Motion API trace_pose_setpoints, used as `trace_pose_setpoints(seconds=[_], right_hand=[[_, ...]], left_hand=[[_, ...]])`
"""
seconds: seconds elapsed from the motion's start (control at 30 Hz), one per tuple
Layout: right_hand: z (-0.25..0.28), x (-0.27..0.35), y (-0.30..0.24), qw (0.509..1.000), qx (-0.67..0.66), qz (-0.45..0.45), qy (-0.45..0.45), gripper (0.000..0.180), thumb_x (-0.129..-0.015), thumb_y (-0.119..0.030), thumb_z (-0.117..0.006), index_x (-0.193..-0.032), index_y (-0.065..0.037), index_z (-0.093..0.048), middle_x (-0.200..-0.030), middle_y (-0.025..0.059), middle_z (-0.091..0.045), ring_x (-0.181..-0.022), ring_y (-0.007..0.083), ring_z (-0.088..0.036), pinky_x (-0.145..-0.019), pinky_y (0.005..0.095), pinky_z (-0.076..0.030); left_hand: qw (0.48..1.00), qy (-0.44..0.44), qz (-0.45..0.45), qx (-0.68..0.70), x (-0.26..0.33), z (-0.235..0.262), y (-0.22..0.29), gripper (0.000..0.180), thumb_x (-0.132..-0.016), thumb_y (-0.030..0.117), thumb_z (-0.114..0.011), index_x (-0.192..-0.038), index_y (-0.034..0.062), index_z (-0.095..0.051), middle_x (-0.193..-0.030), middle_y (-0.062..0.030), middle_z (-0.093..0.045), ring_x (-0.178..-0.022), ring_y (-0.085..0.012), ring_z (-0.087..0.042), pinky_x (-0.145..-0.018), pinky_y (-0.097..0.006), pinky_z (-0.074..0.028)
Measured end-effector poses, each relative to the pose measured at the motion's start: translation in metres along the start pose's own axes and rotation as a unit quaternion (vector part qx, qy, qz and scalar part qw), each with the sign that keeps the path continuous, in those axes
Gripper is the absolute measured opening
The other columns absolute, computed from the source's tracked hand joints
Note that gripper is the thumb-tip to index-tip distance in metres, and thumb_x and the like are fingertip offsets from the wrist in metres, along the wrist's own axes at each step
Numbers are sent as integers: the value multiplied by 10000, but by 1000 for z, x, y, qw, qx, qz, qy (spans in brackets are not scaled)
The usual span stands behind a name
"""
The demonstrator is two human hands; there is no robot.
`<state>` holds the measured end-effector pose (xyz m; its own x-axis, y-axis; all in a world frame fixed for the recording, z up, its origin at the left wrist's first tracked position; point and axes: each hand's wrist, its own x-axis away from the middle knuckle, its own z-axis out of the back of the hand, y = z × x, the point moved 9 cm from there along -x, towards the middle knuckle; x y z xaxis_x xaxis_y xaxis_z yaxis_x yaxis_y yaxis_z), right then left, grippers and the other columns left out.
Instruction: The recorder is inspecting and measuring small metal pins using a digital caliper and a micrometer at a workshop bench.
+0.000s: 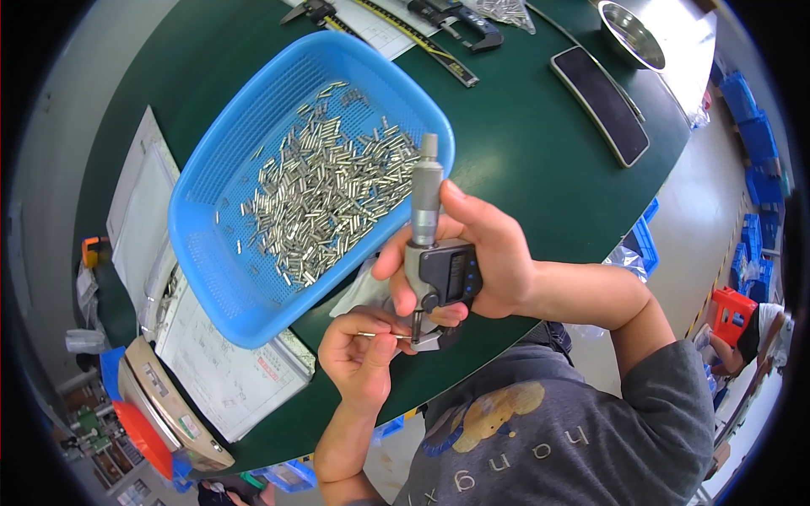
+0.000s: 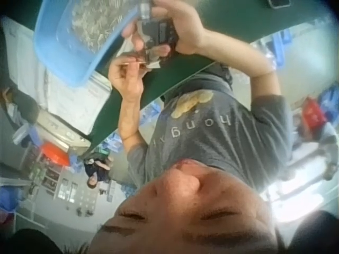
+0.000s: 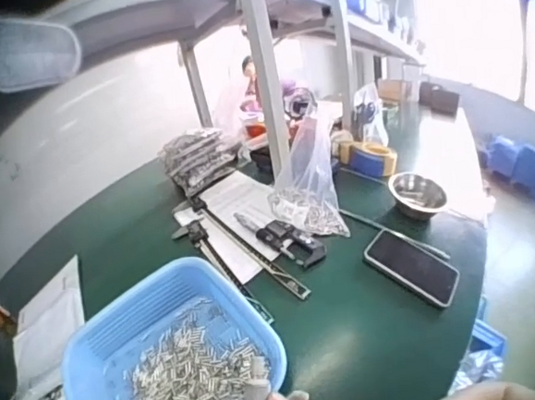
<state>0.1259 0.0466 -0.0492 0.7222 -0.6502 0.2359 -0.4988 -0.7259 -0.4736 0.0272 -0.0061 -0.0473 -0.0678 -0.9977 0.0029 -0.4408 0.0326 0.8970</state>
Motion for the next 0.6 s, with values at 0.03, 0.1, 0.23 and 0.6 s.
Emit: trace_pose_setpoints(seconds=[0.03,0.1,0.23,0.6], right_hand=[[-2,0,1,1000,-3,-3,-6,809,-833,-656,-227,-1005,67,-548,-750,180,-606,-402,155,-458,-374,237,-372],[-3,-1,3,1000,-7,-4,-13,791,-827,-654,-242,-989,51,-563,-742,171,-604,-409,153,-455,-379,234,-369],[-3,1,-1,1000,9,12,-1,781,-811,-645,-253,-1000,48,-560,-743,158,-605,-432,149,-467,-397,233,-376],[-3,1,-4,1000,0,31,2,757,-798,-630,-279,-994,45,-558,-749,146,-597,-445,150,-485,-412,237,-398]], left_hand=[[1000,-7,0,2,0,-1,0,167,-848,95,-594,-907,-17,-484,-853,-153,-563,-741,-179,-582,-570,-277,-529],[1000,24,-2,2,1,3,1,208,-830,123,-615,-916,-13,-483,-859,-144,-562,-750,-172,-573,-615,-276,-509],[999,31,32,22,0,4,-4,238,-803,127,-623,-934,-12,-481,-869,-138,-562,-785,-170,-565,-693,-279,-479],[995,34,59,77,-1,9,-12,281,-787,86,-604,-1007,5,-451,-894,-125,-566,-837,-170,-555,-767,-283,-453]])
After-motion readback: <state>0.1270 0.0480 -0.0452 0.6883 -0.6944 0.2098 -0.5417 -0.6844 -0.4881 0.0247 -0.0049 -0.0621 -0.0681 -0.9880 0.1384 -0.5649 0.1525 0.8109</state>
